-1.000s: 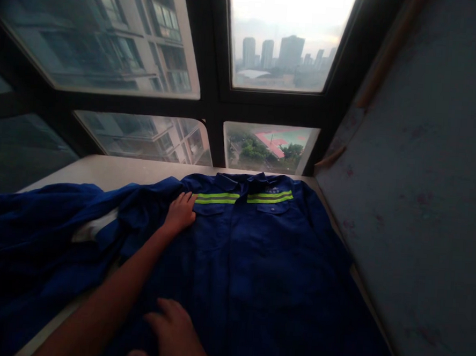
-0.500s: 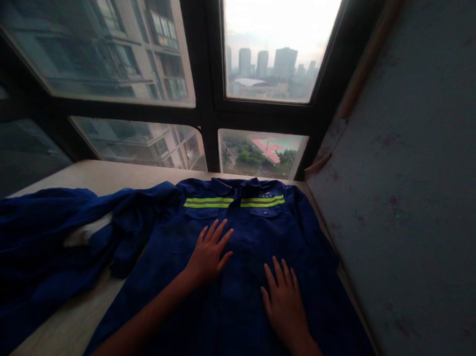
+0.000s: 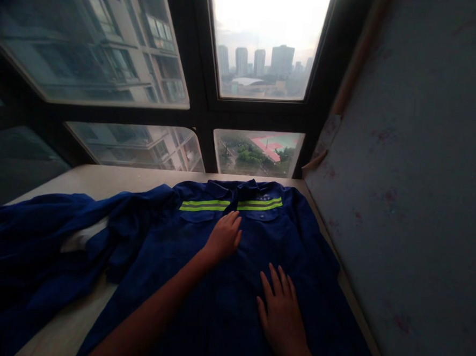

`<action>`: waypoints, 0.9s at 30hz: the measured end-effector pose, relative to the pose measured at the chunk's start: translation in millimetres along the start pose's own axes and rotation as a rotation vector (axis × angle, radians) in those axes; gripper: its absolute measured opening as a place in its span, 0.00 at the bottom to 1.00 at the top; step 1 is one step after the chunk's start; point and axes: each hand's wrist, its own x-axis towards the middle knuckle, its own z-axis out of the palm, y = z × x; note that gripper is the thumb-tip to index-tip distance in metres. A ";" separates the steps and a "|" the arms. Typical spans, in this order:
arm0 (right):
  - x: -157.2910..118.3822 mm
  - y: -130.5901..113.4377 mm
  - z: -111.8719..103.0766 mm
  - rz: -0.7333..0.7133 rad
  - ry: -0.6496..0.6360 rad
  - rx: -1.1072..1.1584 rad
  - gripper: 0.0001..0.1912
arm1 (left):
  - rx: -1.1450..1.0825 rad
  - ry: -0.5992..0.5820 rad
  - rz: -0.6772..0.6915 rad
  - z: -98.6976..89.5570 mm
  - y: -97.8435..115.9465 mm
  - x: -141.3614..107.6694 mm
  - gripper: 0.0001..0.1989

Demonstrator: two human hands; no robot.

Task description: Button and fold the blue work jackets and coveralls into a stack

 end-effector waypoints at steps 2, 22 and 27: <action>-0.4 1.0 1.1 0.003 -0.007 0.009 0.26 | -0.008 -0.004 -0.043 8.5 -1.0 33.3 0.26; -3.1 2.5 -2.5 0.017 -0.027 0.031 0.27 | 0.013 -0.114 -0.322 45.1 -77.3 109.8 0.34; -1.7 1.2 -5.9 0.074 -0.048 0.189 0.26 | 0.069 -0.060 -0.296 33.0 -57.9 95.9 0.31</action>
